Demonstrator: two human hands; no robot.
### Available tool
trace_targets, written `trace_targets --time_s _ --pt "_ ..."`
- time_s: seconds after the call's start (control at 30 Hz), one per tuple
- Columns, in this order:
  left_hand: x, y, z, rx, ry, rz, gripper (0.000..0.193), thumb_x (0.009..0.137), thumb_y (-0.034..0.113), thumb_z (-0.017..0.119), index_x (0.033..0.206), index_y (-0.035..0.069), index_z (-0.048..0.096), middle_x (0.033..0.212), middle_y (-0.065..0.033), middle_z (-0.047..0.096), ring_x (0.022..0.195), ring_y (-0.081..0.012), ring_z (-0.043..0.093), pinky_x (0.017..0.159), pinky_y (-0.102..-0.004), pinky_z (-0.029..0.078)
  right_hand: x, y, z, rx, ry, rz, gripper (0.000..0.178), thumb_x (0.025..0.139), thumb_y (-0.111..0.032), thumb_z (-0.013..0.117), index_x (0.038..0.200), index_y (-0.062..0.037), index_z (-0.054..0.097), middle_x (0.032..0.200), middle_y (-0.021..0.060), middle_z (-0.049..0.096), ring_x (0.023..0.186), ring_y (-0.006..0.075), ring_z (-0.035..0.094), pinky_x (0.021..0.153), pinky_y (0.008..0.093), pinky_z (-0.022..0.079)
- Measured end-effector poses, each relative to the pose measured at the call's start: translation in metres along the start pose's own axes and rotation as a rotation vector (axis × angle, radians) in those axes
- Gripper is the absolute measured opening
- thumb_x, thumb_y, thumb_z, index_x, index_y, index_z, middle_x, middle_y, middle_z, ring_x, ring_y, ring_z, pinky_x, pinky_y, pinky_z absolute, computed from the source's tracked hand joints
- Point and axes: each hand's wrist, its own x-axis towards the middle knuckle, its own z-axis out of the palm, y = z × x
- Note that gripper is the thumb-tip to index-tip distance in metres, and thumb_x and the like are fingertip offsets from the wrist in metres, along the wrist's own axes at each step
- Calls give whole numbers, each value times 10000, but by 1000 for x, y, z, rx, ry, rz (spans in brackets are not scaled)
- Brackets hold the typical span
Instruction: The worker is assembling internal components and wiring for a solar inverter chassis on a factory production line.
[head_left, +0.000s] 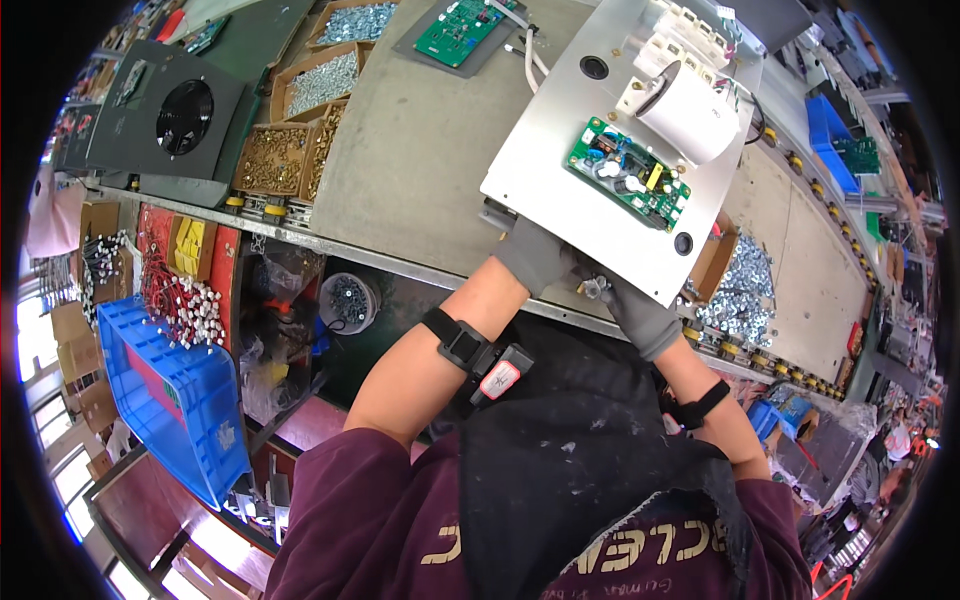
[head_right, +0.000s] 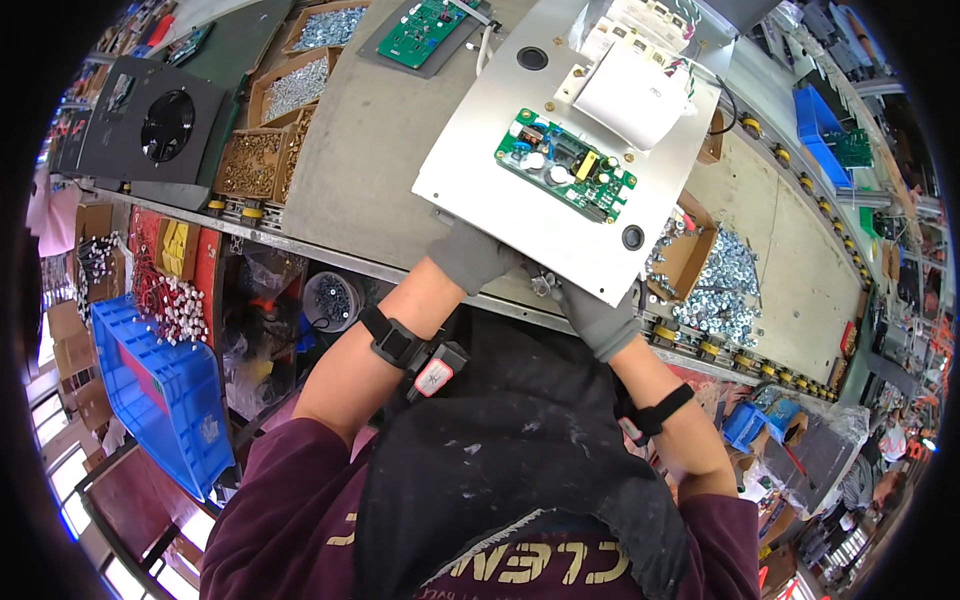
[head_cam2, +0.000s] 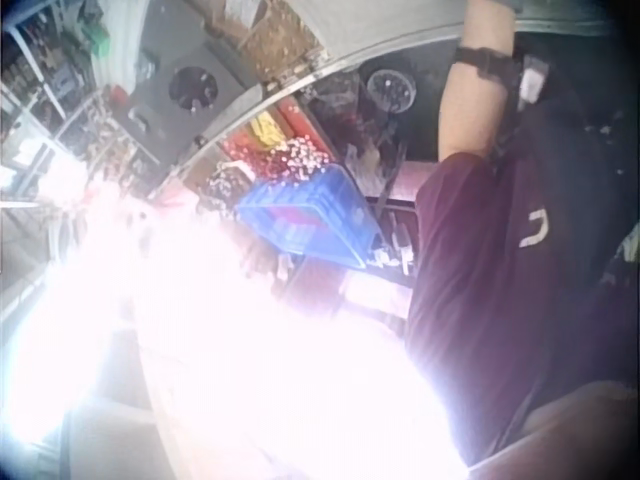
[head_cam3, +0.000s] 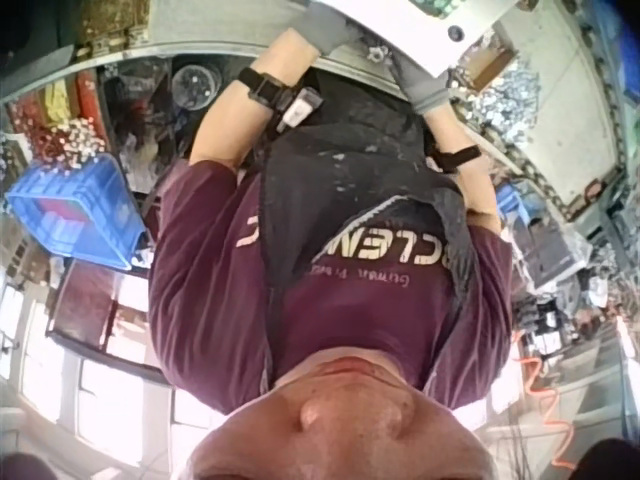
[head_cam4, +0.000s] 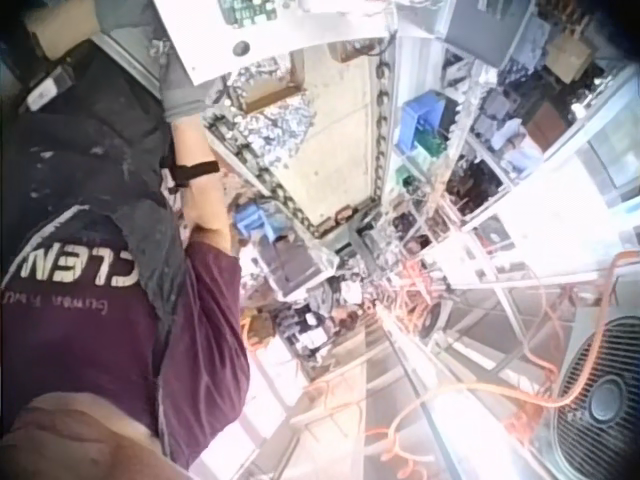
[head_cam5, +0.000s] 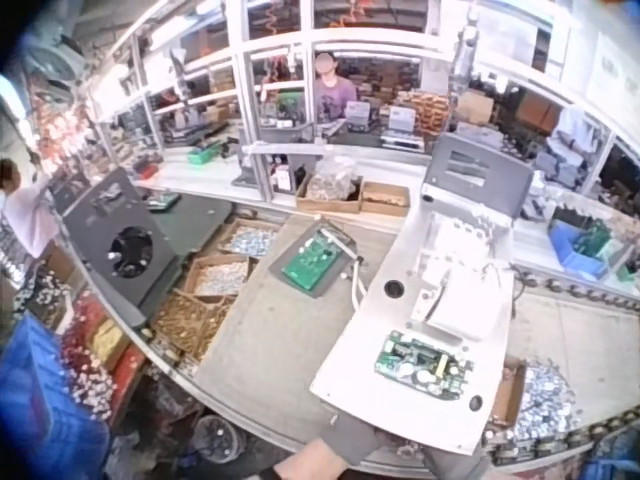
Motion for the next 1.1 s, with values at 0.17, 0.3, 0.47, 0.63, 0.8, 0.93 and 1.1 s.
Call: trace_targets --time_s 0.17,0.3,0.47,0.63,0.8,0.93,1.1 --pt "-4 -11 6 -311 76 -279 510 795 267 729 1250 91 578 1260 -125 568 1183 -285 521 1011 -390 419 18 -8 7 -2 116 -68 482 765 -111 713 1230 -62 595 1139 162 614 1060 348 583 922 427 462" --pt "3 12 -1 477 -97 -52 534 789 277 737 1261 94 568 1282 -118 553 1198 -284 509 1018 -393 414 15 -11 13 140 15 21 485 777 -105 692 1246 -56 580 1126 167 618 1076 349 579 931 428 456" --pt "12 42 -14 805 -268 -104 503 834 239 670 1295 94 530 1280 -101 557 1197 -253 515 1019 -366 420 13 -6 4 294 211 3 396 897 -228 641 1227 -28 553 1012 129 645 820 268 636 746 347 516" --pt "9 30 -9 -546 44 -620 395 957 243 485 1321 91 477 1253 -72 577 1175 -202 544 969 -332 469 6 -17 -11 1797 -306 638 394 975 -373 547 1122 -7 554 765 73 595 526 110 521 494 207 436" --pt "0 6 -8 -282 32 -273 465 887 173 605 1313 60 459 1232 -106 563 1123 -199 551 929 -333 490 18 -29 -18 1206 -430 569 430 960 -359 570 1210 -12 522 862 90 614 686 135 590 604 284 492" --pt "0 6 -12 134 -11 -135 509 863 123 656 1322 45 450 1239 -129 552 1119 -214 547 935 -330 481 25 -37 -18 547 -42 86 415 926 -283 606 1215 3 525 980 138 631 906 241 612 794 374 488" --pt "1 -1 8 -380 87 -377 381 966 230 467 1309 64 479 1270 -110 560 1149 -212 549 948 -350 476 21 -15 -2 118 -23 53 413 902 -203 613 1254 1 541 1159 192 623 1097 325 584 918 420 460"
